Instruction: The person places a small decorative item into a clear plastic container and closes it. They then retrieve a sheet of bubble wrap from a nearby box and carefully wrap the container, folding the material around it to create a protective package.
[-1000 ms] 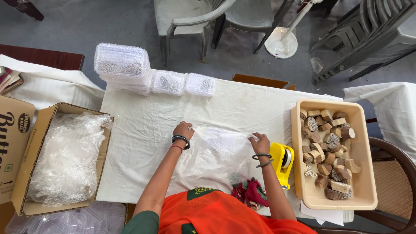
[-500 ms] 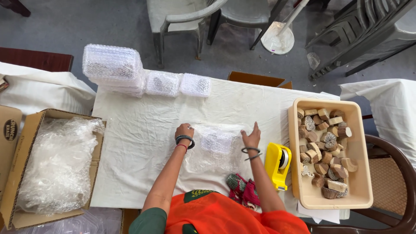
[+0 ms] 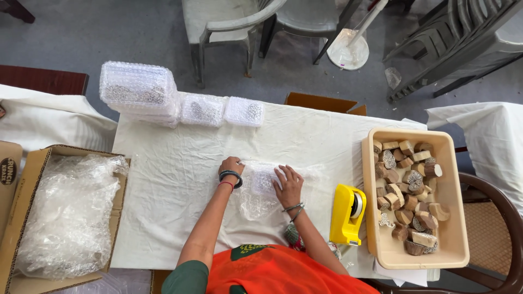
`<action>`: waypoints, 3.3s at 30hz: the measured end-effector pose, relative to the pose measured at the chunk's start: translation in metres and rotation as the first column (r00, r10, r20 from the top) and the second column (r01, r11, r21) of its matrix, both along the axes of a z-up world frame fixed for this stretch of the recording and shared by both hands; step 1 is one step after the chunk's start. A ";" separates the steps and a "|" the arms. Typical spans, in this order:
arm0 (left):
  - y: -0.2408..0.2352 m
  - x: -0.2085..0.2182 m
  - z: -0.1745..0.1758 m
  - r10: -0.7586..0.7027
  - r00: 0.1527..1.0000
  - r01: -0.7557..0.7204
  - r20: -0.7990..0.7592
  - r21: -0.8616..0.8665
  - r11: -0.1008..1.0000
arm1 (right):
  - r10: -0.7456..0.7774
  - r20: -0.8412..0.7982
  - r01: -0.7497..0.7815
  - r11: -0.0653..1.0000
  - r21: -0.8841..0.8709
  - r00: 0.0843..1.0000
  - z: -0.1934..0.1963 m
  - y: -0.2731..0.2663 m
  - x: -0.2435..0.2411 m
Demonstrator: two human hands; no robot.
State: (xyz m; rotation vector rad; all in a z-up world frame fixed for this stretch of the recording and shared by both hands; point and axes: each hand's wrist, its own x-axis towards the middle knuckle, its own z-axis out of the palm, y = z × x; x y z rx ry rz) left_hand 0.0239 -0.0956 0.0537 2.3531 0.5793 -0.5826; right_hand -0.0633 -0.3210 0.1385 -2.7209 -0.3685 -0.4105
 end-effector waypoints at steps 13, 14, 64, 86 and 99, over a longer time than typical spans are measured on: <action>-0.007 0.019 -0.076 0.270 0.961 -0.217 0.056 -0.449 0.867 | 0.004 -0.343 0.041 0.992 0.122 0.939 -0.013 0.004 -0.035; -0.009 0.019 -0.061 0.263 0.964 -0.221 0.041 -0.423 0.879 | -0.056 -0.401 0.093 0.993 0.074 0.915 -0.008 0.004 -0.029; -0.007 -0.045 0.045 -0.799 0.568 0.810 0.196 0.039 0.585 | 0.057 -0.645 -0.108 0.993 -0.039 0.762 -0.047 -0.070 -0.003; 0.061 -0.199 -0.083 0.419 0.907 -0.149 0.035 -0.905 0.399 | -0.020 -0.200 0.060 0.979 0.196 0.980 0.020 -0.034 -0.114; 0.098 -0.152 -0.098 0.803 0.446 -0.489 -0.396 -0.859 -0.152 | 0.093 -0.377 0.025 0.955 0.297 0.922 -0.025 -0.058 -0.097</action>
